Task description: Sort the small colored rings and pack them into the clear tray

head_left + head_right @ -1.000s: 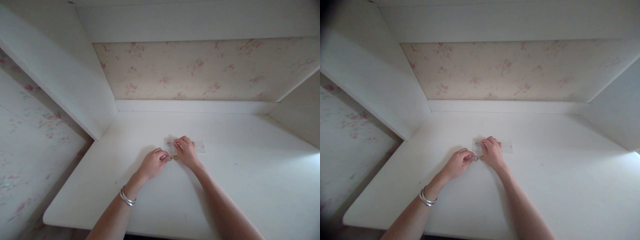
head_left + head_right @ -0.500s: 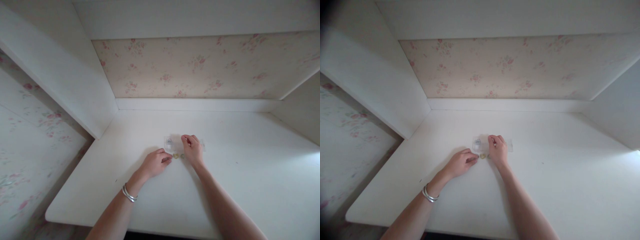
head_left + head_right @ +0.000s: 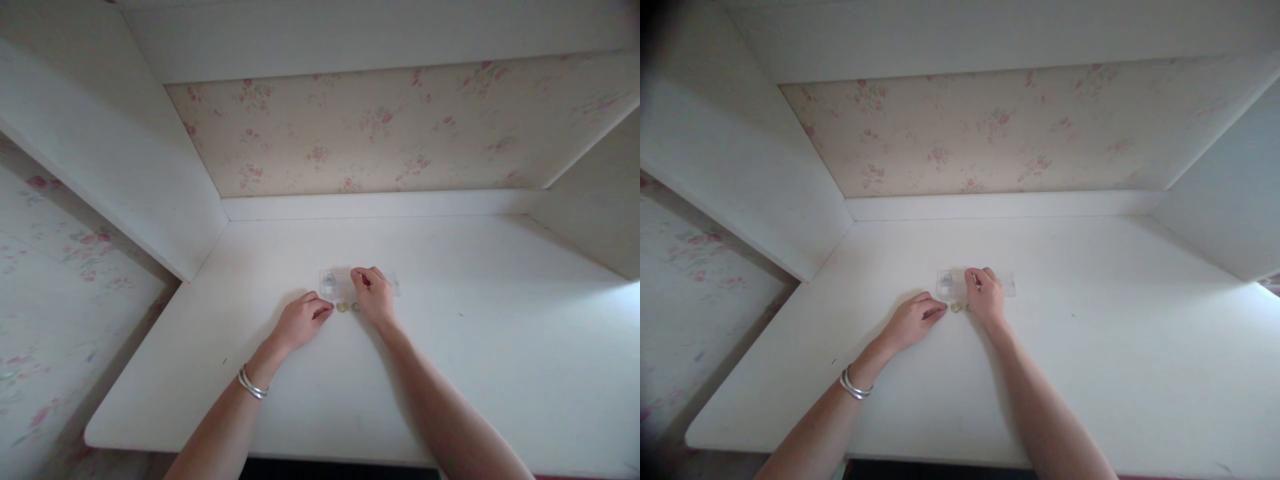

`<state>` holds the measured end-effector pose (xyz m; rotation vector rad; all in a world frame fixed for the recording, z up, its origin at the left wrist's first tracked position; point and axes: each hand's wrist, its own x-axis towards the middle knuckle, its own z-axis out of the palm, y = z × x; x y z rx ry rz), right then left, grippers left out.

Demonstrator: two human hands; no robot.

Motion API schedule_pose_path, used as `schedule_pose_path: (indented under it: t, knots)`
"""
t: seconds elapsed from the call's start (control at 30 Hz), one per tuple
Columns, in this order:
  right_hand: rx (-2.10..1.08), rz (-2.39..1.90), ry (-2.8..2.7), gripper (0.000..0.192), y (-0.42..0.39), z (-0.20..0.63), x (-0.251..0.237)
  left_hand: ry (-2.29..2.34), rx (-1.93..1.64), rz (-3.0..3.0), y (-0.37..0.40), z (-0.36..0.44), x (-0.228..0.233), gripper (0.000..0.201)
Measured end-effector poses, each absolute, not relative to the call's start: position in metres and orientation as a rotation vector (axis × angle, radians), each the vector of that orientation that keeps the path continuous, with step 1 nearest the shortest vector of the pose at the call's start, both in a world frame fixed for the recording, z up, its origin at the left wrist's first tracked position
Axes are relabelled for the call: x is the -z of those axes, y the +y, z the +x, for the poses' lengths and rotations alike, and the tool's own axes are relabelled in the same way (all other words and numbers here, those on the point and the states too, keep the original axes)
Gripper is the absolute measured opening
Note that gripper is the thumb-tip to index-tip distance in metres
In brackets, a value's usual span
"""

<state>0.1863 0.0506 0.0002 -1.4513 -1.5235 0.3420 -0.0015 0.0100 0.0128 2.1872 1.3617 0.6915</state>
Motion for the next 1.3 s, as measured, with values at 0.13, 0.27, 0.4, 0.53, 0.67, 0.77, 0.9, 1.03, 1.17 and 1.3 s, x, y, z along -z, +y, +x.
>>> schedule_pose_path:
  t: [0.13,0.27,0.4,0.53,0.67,0.77,0.9,1.03,1.17,1.3]
  knots:
    - [-0.344,-1.458,-1.547,0.033,0.05,0.186,0.0,1.361,-0.727,2.148,0.012,-0.002,-0.012,0.018]
    - [-0.339,-1.45,-1.571,0.033,0.05,0.186,0.0,1.332,-0.743,2.078,0.014,-0.003,-0.014,0.018]
    - [-0.279,-1.437,-1.713,0.032,0.044,0.191,-0.009,1.339,-0.8,1.974,0.016,-0.003,-0.018,0.021]
    - [-0.225,-1.367,-2.096,0.028,0.032,0.197,-0.023,1.365,-0.863,1.864,0.018,-0.001,-0.02,0.024]
    - [-0.33,-1.297,-2.316,0.028,0.024,0.196,-0.03,1.421,-0.961,1.749,0.025,0.006,-0.015,0.03]
    - [-0.338,-1.213,-2.425,0.023,0.023,0.193,-0.03,1.459,-1.018,1.775,0.032,0.012,-0.01,0.028]
    - [-0.248,-1.171,-2.482,0.019,0.024,0.191,-0.028,1.442,-1.007,1.849,0.037,0.019,-0.009,0.024]
    - [-0.195,-1.171,-2.518,0.019,0.024,0.19,-0.026,1.456,-0.999,1.826,0.036,0.018,-0.01,0.025]
    - [-0.186,-1.163,-2.549,0.019,0.023,0.188,-0.026,1.498,-1.022,1.757,0.033,0.012,-0.011,0.028]
    - [-0.206,-1.154,-2.574,0.02,0.022,0.186,-0.028,1.528,-1.054,1.705,0.027,0.003,-0.015,0.032]
